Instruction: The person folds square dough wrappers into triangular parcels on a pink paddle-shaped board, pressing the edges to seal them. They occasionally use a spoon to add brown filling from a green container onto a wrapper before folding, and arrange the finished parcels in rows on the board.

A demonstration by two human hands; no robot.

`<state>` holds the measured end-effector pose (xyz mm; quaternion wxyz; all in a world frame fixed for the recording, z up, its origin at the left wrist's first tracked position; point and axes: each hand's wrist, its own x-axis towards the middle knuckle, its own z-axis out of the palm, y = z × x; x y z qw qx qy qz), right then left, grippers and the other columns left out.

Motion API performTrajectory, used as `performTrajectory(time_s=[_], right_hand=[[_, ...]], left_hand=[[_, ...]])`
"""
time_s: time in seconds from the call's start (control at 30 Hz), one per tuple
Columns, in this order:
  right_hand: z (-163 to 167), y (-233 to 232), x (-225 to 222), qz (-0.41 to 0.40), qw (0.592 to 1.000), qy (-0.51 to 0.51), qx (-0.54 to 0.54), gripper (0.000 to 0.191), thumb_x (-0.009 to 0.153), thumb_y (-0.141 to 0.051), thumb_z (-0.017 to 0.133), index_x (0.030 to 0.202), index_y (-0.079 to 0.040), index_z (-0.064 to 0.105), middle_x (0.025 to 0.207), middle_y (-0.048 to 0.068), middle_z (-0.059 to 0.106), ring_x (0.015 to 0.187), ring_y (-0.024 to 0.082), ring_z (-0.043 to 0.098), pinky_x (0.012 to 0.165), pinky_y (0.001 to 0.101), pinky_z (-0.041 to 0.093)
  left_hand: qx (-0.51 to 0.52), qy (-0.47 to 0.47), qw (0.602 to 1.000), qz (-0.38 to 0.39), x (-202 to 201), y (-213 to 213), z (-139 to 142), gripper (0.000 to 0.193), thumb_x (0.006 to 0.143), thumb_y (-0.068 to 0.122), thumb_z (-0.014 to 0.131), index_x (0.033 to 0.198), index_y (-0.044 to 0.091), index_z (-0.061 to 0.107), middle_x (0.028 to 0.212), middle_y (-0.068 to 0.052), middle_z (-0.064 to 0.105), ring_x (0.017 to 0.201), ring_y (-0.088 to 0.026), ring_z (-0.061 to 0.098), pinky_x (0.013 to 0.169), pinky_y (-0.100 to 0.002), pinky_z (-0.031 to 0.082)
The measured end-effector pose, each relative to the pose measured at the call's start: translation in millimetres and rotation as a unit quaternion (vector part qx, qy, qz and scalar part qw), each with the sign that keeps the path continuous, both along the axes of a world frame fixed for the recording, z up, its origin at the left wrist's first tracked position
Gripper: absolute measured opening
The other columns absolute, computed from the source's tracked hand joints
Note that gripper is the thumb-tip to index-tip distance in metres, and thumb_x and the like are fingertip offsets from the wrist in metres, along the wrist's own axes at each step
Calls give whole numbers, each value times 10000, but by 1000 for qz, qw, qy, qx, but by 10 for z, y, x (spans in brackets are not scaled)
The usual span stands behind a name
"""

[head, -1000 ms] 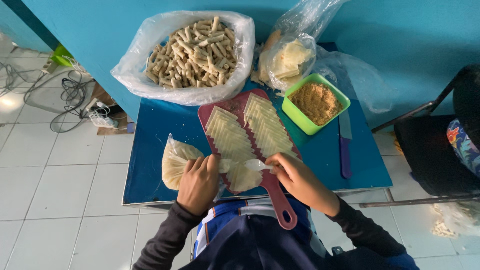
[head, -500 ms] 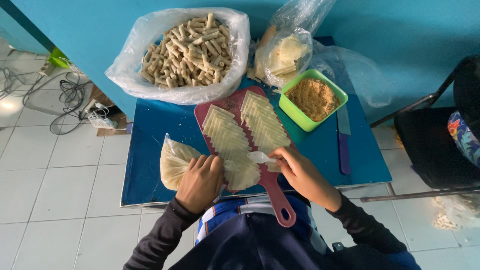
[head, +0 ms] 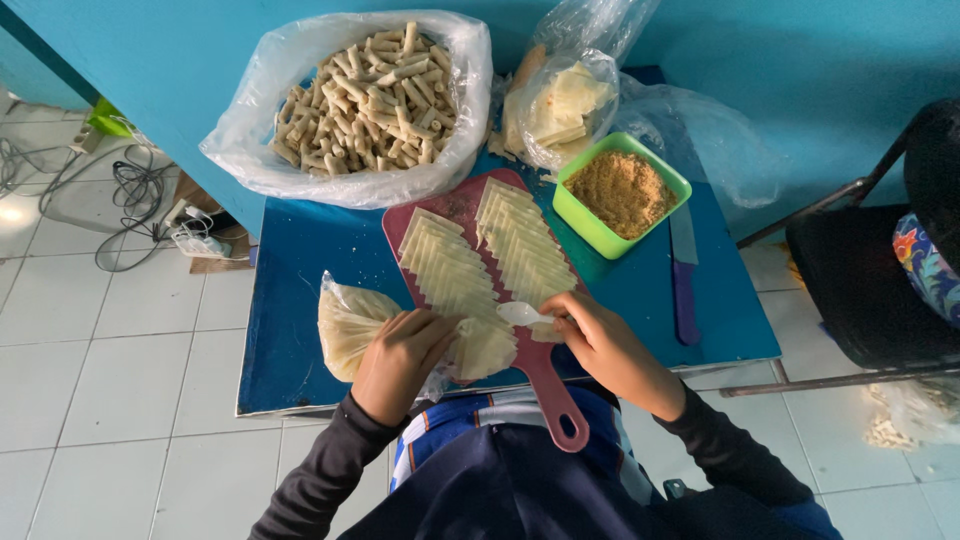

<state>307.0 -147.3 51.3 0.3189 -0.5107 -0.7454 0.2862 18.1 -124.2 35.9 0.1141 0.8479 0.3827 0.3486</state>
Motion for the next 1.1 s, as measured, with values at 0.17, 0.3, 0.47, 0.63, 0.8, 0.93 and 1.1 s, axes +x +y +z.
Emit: performTrajectory(time_s=[0.17,0.3,0.47,0.63,0.8,0.93,1.1], right_hand=[[6,-11,-5,4,1000,1,6,162,981,-45,593,1143,-36,601,1020,113,711,945,245,740,762,341,556],[0,-4,-3,0,1000,-3,-3,167,984,-53,592,1150,-44,605,1027,103,713,934,229,739,753,337,556],[-23,-3,-15,-8,1000,8,-23,174,978,-58,604,1152,-53,612,1001,102,712,892,229,736,735,344,553],[-44,-6,-36,1,1000,10,1,186,970,-36,606,1157,-46,609,1011,109,711,920,243,732,751,345,551],[-35,-16,-67,19,999,16,30,207,961,-22,606,1167,-38,609,1031,119,700,937,254,723,751,343,548],[-34,-27,-135,16,1000,18,7,230,953,-13,600,1180,-43,612,995,106,716,903,237,735,757,336,551],[-27,5,-158,15,1000,16,5,225,954,-19,618,1178,-45,618,982,95,713,846,205,714,698,318,546]], left_hand=[[-69,-40,997,14,27,-15,111,312,927,102,680,1234,93,731,869,-89,668,793,-276,664,733,-385,533],[-152,-99,983,-3,-15,-10,202,296,954,90,655,1243,91,717,920,-88,690,781,-216,732,685,-339,571],[-218,-170,961,3,-80,-18,235,260,928,93,693,1185,83,731,951,-81,723,874,-172,784,720,-301,604],[-166,-174,971,7,-93,-20,190,233,884,60,726,1117,59,714,1011,-83,745,932,-184,762,786,-298,585],[-213,-195,956,43,-67,-44,91,211,847,19,686,1052,69,676,956,-64,748,854,-157,765,755,-284,571],[-208,-217,952,51,-71,10,-5,243,867,-2,643,1104,50,627,984,-71,722,911,-159,727,811,-271,544],[-314,-283,906,-9,-200,91,-85,175,966,87,630,1129,39,589,1038,-25,684,1000,-87,672,877,-254,520]])
